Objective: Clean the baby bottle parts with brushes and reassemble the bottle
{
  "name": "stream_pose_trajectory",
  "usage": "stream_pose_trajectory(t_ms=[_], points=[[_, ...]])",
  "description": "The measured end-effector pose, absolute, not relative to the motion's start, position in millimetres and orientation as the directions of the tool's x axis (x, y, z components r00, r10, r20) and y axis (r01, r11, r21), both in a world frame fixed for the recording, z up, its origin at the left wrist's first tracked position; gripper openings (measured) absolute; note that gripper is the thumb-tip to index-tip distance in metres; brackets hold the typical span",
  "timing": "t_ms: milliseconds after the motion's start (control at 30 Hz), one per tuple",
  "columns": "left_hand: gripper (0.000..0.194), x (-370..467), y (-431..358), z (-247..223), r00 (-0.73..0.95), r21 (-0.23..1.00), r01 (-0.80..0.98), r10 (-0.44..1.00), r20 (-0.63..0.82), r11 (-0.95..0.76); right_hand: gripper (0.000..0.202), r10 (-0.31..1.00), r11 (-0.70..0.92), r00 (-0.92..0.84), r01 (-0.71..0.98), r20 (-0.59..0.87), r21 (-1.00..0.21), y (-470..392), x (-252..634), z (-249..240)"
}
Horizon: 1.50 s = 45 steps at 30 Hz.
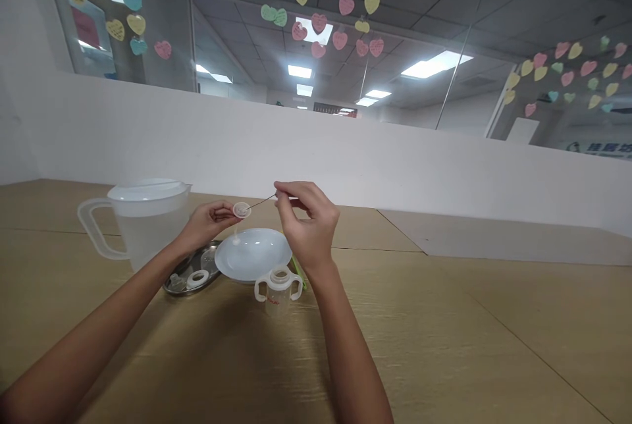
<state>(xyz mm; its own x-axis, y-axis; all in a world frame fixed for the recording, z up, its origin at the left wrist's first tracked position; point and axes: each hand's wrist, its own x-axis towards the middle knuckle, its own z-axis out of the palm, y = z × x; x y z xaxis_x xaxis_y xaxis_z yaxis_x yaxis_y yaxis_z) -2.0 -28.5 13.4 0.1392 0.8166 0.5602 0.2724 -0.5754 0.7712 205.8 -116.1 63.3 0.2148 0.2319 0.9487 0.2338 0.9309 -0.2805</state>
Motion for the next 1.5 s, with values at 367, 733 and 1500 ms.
stream_pose_trajectory(t_ms=[367,733,1500], points=[[0.039,-2.7,-32.7,17.9,0.093,0.788,0.238,0.821,0.564,-0.568,0.018,0.193,0.956,0.050,0.213,0.980,-0.200,-133.2,198.4,64.6],[0.032,-8.7,-31.1,20.0,0.079,0.760,0.192,0.782,0.619,-0.621,0.021,0.051,0.980,-0.104,0.199,0.993,-0.029,-146.6,195.3,71.0],[0.035,27.7,-55.3,17.7,0.124,0.809,0.139,0.821,0.558,-0.571,0.051,0.479,0.829,0.495,0.018,0.725,-0.559,-82.9,207.1,52.9]])
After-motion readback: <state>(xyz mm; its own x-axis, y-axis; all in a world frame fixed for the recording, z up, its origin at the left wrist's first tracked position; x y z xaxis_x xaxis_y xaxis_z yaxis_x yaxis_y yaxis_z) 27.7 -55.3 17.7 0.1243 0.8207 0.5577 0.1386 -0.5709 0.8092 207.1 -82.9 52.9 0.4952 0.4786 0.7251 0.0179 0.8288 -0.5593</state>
